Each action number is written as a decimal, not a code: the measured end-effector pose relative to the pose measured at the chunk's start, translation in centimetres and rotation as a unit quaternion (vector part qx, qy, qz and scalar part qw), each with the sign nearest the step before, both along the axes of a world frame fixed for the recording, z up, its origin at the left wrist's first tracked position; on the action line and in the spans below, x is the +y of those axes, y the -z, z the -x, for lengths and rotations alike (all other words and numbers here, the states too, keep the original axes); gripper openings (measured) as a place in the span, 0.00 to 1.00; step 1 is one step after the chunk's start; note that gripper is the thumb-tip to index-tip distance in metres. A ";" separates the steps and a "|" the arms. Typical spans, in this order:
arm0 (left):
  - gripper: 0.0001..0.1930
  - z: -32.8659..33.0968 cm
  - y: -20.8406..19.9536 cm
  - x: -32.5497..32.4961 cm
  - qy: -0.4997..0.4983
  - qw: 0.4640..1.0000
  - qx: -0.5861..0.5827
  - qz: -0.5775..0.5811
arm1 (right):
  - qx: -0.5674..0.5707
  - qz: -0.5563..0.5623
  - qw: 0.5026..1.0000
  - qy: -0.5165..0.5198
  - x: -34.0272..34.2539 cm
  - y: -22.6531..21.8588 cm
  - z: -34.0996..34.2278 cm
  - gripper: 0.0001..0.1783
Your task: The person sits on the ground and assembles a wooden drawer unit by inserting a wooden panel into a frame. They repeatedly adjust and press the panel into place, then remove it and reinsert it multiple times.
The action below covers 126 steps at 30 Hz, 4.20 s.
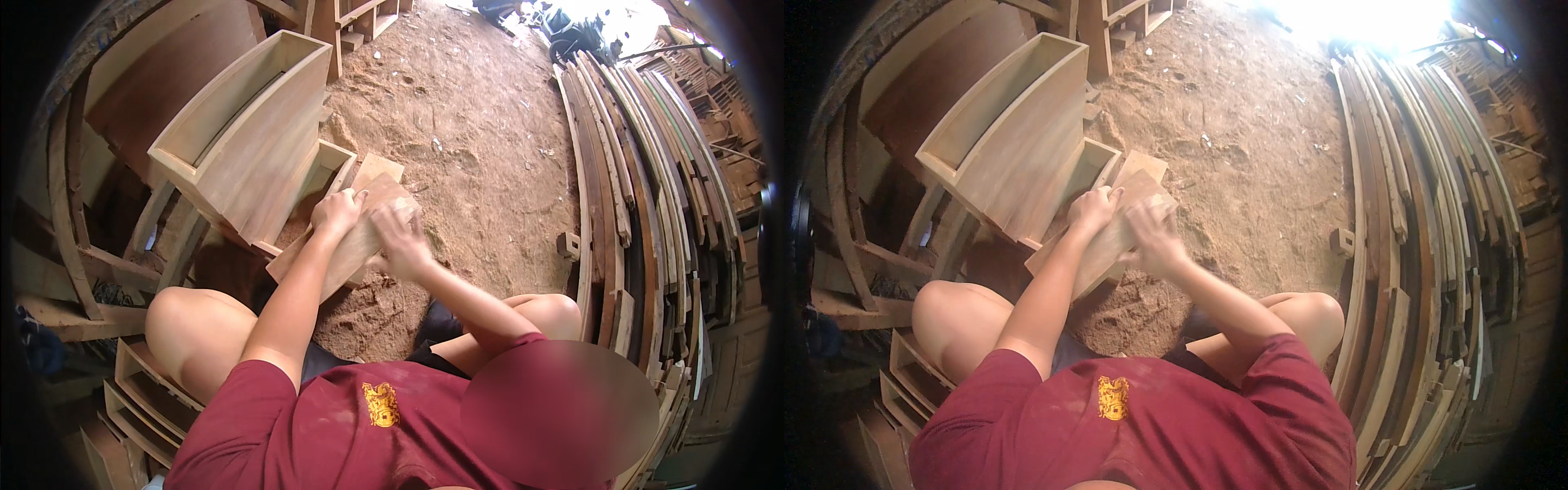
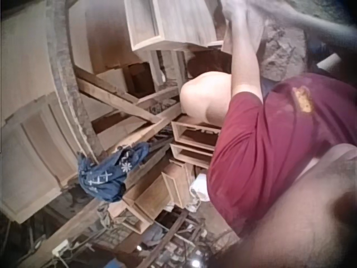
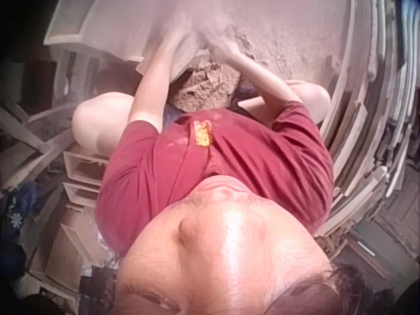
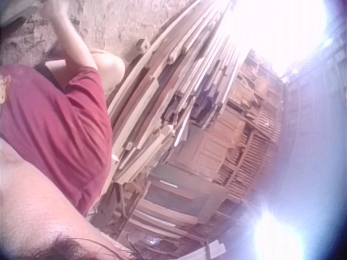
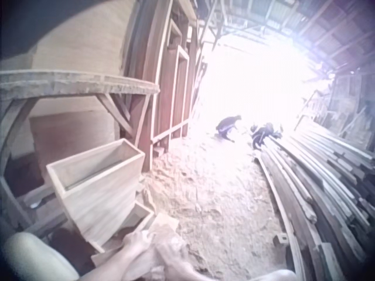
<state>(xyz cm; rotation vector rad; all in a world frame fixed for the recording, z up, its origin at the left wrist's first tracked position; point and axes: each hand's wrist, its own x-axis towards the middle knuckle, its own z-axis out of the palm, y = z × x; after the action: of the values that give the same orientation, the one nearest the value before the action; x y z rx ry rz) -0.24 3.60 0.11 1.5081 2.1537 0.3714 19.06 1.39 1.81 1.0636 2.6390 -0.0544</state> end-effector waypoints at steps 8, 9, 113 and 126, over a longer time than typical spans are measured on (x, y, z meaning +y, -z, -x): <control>0.30 0.5 3.7 1.2 0.006 0.999 0.000 -0.044 | 0.128 0.032 0.991 0.000 -1.4 2.2 0.4 0.60; 0.30 0.2 3.1 1.1 0.007 0.999 0.000 -0.032 | 0.148 0.036 0.988 -0.009 -2.5 2.7 0.5 0.60; 0.30 0.6 1.2 -0.2 -0.008 1.000 0.014 -0.022 | 0.050 -0.005 0.995 0.082 -2.8 3.1 2.6 0.64; 0.32 0.4 1.6 0.3 0.000 1.000 0.013 -0.004 | -0.007 0.035 0.995 0.092 -2.0 2.3 2.3 0.64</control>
<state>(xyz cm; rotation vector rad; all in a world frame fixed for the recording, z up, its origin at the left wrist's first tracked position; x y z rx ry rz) -0.60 3.94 -1.50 1.5252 2.1738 0.3635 16.76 -0.57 -0.53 1.2733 2.4999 -0.1761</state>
